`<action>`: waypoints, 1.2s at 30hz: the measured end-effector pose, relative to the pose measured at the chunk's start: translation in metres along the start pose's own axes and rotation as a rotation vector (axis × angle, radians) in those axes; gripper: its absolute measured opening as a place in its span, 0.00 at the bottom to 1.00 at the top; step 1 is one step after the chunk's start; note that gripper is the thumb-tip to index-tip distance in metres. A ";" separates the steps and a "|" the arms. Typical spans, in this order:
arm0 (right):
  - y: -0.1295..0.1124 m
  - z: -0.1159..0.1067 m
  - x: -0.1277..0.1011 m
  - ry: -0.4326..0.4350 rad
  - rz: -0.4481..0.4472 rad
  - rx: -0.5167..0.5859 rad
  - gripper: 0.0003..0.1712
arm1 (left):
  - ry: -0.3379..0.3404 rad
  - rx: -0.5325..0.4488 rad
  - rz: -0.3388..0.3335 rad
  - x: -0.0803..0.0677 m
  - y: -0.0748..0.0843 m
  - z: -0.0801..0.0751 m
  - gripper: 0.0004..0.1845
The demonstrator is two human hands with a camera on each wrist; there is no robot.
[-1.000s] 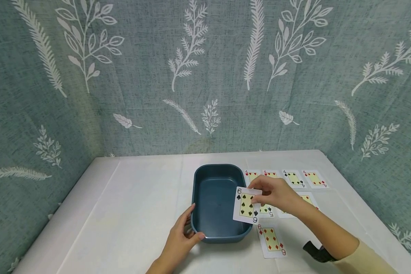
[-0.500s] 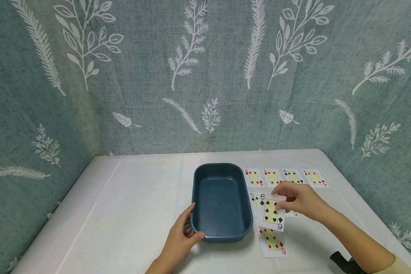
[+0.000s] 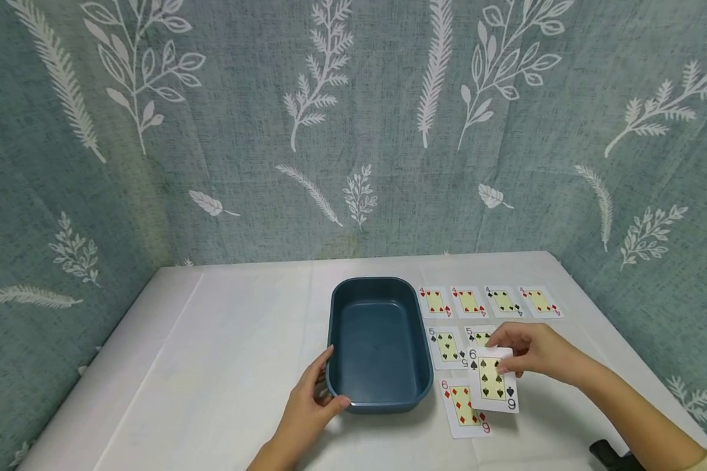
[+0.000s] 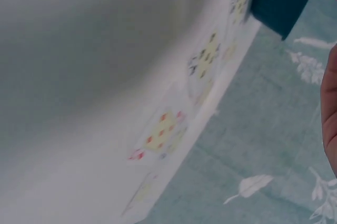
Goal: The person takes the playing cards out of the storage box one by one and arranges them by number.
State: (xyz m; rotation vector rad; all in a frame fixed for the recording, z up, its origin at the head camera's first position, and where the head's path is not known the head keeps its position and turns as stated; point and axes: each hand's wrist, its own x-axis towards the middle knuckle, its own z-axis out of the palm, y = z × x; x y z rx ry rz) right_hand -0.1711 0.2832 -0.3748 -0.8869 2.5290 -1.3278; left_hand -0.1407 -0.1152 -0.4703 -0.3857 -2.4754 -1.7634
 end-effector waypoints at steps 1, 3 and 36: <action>0.002 -0.001 -0.001 -0.012 0.018 0.008 0.16 | 0.002 -0.001 0.001 0.000 0.000 0.000 0.42; 0.007 -0.004 -0.004 -0.042 0.053 0.032 0.16 | 0.002 -0.003 0.004 0.000 0.001 0.000 0.42; 0.041 0.005 -0.013 -0.213 0.229 -0.009 0.15 | 0.011 -0.008 -0.008 0.000 0.000 0.000 0.42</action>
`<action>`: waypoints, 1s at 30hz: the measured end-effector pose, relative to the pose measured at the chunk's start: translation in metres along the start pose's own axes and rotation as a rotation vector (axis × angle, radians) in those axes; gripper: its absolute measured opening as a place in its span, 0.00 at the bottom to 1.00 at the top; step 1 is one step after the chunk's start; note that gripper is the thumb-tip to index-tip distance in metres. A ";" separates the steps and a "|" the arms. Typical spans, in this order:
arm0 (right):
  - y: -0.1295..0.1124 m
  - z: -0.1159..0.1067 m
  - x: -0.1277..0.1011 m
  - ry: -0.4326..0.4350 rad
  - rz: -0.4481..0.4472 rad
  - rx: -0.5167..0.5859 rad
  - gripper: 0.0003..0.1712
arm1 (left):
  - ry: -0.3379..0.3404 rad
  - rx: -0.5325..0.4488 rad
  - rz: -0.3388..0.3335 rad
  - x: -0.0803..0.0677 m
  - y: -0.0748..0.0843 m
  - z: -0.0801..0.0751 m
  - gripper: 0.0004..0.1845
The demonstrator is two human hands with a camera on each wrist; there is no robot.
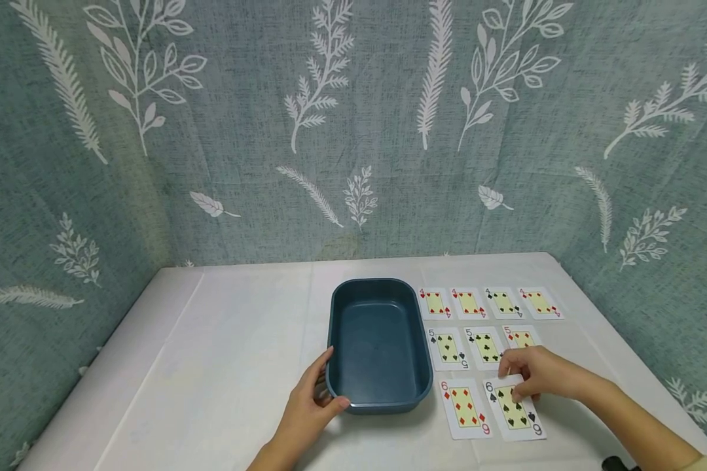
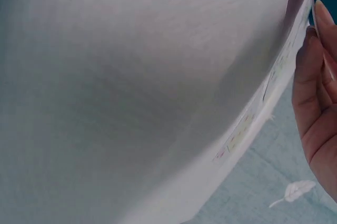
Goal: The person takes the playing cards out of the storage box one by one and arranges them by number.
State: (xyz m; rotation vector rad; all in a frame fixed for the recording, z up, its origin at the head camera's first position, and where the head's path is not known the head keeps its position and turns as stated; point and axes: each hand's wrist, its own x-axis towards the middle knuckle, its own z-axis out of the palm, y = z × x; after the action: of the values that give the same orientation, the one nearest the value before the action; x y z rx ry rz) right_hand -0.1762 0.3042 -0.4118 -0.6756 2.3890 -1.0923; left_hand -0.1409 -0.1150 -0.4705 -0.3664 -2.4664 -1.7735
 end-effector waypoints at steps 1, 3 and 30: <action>0.000 0.001 0.000 0.002 0.002 -0.006 0.15 | 0.001 -0.001 -0.001 0.000 0.000 0.000 0.42; 0.001 0.002 0.001 0.007 0.021 -0.017 0.15 | 0.002 -0.002 -0.003 0.000 0.000 0.000 0.42; -0.009 0.016 0.010 0.198 0.147 -0.497 0.23 | 0.013 0.006 0.053 0.004 -0.005 -0.004 0.50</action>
State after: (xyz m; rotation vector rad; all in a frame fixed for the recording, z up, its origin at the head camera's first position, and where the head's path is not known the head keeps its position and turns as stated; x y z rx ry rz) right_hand -0.1733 0.2840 -0.4158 -0.5514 2.8635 -0.5230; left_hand -0.1466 -0.1191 -0.4728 -0.4135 -2.4297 -1.7418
